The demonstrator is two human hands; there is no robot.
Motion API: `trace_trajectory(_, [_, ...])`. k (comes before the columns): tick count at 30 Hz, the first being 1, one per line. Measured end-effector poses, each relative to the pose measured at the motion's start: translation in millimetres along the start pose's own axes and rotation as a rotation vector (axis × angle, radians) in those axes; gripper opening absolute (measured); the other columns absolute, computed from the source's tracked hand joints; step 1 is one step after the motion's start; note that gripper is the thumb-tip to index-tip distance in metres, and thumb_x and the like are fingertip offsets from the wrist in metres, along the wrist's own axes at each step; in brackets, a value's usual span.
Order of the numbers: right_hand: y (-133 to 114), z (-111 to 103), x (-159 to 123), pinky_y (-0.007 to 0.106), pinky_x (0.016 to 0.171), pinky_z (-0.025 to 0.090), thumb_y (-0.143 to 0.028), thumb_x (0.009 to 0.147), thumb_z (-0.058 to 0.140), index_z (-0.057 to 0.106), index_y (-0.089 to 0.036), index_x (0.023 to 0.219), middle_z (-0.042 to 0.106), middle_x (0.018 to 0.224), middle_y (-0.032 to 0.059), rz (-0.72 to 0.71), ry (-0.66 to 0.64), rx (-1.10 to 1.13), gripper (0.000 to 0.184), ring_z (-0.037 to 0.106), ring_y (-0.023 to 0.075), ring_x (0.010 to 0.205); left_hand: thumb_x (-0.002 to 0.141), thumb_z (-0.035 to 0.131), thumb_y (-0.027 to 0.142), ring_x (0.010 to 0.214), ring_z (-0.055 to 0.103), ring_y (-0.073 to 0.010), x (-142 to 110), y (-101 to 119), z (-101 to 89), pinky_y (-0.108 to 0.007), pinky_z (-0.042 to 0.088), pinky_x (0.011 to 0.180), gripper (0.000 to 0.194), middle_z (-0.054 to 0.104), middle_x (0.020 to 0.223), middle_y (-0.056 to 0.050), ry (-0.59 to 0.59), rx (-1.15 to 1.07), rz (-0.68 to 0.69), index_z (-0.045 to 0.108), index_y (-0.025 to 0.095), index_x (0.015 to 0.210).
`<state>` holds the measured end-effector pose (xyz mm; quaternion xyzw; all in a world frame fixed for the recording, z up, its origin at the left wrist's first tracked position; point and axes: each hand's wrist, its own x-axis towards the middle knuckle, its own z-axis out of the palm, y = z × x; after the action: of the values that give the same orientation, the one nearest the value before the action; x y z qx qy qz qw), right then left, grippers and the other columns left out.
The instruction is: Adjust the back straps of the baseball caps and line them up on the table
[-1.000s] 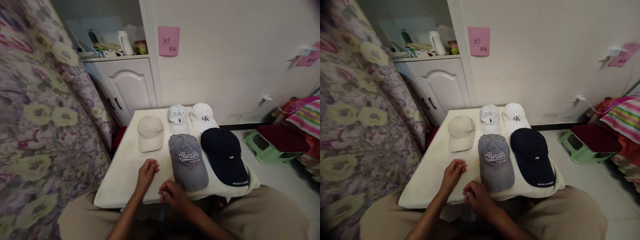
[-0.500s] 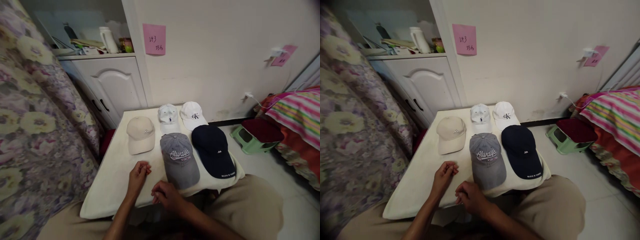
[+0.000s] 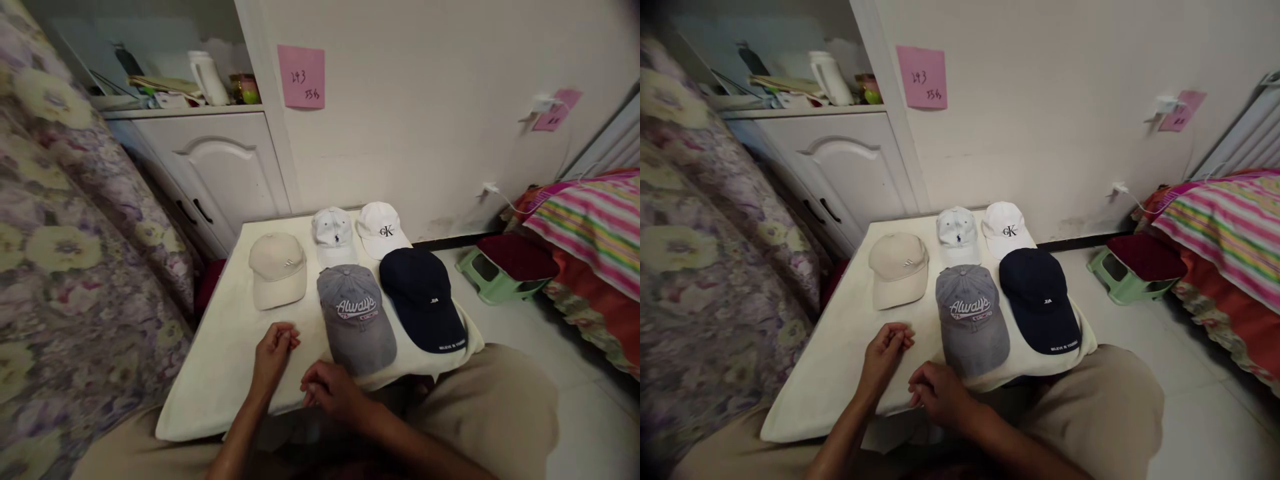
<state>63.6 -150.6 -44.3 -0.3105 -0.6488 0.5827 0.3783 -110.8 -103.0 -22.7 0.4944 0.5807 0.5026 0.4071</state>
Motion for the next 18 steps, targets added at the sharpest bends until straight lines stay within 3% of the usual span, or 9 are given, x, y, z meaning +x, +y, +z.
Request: trace_trajectory(18, [0.1,0.9,-1.9,0.024,0.060,0.053,-0.007,0.082,0.047,0.056,-0.018,0.090,0.066,0.072,-0.0004,-0.014,-0.001,-0.003,0.016,0.069,0.0145,0.062,0.088,0.054,0.033,0.067,0.061,-0.0142,-2.1,-3.8,-1.6,-0.028,0.048,0.067,0.017,0.067,0.081,-0.001,-0.003,-0.012,0.013,0.056,0.018,0.096])
